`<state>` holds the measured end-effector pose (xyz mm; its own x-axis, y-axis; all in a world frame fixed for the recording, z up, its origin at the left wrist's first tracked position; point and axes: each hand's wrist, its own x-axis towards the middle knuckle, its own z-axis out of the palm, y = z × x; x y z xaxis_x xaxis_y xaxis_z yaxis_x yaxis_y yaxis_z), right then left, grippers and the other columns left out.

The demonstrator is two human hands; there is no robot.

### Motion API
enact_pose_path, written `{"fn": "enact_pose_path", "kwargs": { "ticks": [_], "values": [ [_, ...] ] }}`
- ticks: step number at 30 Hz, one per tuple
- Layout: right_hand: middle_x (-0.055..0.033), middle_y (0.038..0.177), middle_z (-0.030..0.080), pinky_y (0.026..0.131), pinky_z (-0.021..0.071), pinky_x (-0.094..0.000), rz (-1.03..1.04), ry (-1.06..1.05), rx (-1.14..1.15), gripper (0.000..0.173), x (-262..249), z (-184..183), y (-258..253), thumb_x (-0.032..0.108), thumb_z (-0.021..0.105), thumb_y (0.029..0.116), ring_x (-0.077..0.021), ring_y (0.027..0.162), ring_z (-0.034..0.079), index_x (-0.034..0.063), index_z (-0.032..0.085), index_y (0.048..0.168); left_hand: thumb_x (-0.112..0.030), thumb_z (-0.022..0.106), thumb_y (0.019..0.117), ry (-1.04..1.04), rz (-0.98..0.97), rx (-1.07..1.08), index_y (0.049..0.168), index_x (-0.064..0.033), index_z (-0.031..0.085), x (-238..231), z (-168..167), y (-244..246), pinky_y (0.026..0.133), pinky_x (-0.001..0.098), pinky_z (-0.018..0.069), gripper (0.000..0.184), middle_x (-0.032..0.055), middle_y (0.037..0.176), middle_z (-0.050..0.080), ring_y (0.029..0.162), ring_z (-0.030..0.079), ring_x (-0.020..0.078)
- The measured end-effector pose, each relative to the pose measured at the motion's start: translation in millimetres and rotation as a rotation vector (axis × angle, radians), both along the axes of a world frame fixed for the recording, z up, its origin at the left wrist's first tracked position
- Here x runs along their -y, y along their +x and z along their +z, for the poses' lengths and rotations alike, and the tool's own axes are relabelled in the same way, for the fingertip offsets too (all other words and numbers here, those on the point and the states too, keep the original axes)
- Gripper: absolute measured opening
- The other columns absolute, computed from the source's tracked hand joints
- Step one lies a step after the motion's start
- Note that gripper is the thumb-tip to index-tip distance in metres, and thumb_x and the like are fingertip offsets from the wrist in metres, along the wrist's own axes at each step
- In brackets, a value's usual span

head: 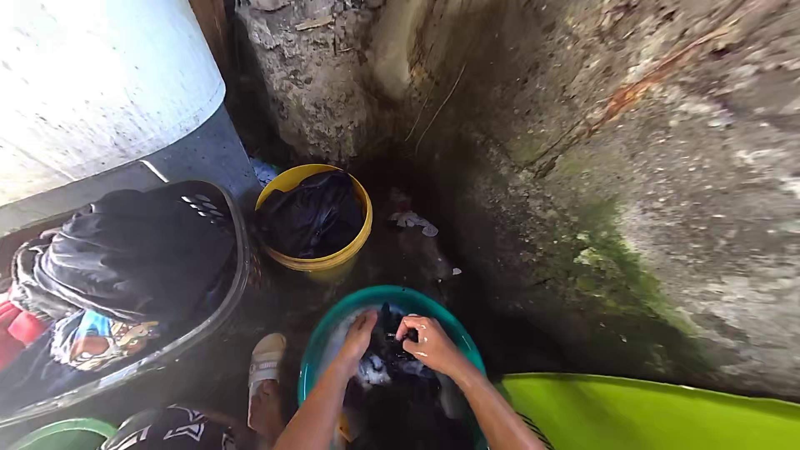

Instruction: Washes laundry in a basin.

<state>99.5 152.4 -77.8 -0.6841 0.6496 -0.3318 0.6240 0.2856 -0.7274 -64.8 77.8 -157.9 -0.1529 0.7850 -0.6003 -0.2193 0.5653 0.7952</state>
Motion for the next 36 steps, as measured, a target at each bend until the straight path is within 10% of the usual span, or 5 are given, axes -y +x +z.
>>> {"fn": "enact_pose_path", "kwargs": {
  "ticks": [6,9,15,30,36],
  "values": [
    [0.0068,0.074,0.067,0.066,0.0549,-0.0213,-0.831,-0.227,-0.945,0.027,47.2,5.1,56.1,0.000,0.044,0.0815,-0.0018,0.072,0.064,0.0135,0.066,0.074,-0.039,0.042,0.1088,-0.036,0.335,0.662,0.122,-0.0117,0.063,-12.7,-43.6,60.1,0.077,0.0422,0.0603,0.037,0.0078,0.103,0.073,0.091,0.071,0.0188],
    [-0.0092,0.114,0.068,0.086,0.0574,-0.0430,-1.264,-0.534,-0.776,0.039,47.7,-43.5,43.1,0.033,0.037,0.1100,-0.0185,0.103,0.067,0.0079,0.060,0.129,-0.019,0.054,0.1068,0.045,0.403,0.503,0.124,-0.0020,0.061,-4.7,-8.2,86.7,0.082,0.0381,0.0594,0.026,0.0125,0.104,0.072,0.092,0.070,0.0180],
    [-0.0158,0.142,0.054,0.106,0.0418,-0.0200,-1.051,-0.555,-0.465,0.040,57.5,-55.2,15.1,0.008,0.032,0.1116,-0.0082,0.124,0.053,-0.0071,0.039,0.148,-0.029,0.075,0.0876,0.360,0.021,-0.649,0.106,0.0005,0.077,37.8,20.6,134.2,0.089,0.0558,0.0566,0.034,0.0194,0.107,0.074,0.100,0.072,0.0344],
    [-0.0210,0.116,0.062,0.084,0.0544,-0.0418,-1.274,-0.761,-0.608,0.044,58.9,-98.9,-0.3,0.027,0.027,0.1136,-0.0242,0.101,0.063,-0.0042,0.050,0.134,-0.026,0.062,0.0985,-0.044,-0.198,-0.712,0.127,-0.0008,0.070,-2.5,-35.1,83.3,0.101,0.0614,0.0495,0.038,0.0260,0.118,0.071,0.115,0.067,0.0427],
    [-0.0189,0.165,0.029,0.114,0.0354,-0.0620,-0.698,-0.120,0.400,0.049,14.2,-140.7,34.0,0.029,0.066,0.0981,-0.0429,0.149,0.031,0.0237,0.058,0.146,-0.037,0.059,0.1028,-0.281,-0.646,-1.076,0.151,-0.0144,0.051,-44.4,-73.3,12.4,0.105,0.0576,0.0481,0.054,0.0170,0.154,0.049,0.138,0.050,0.0403]
  ]
}}
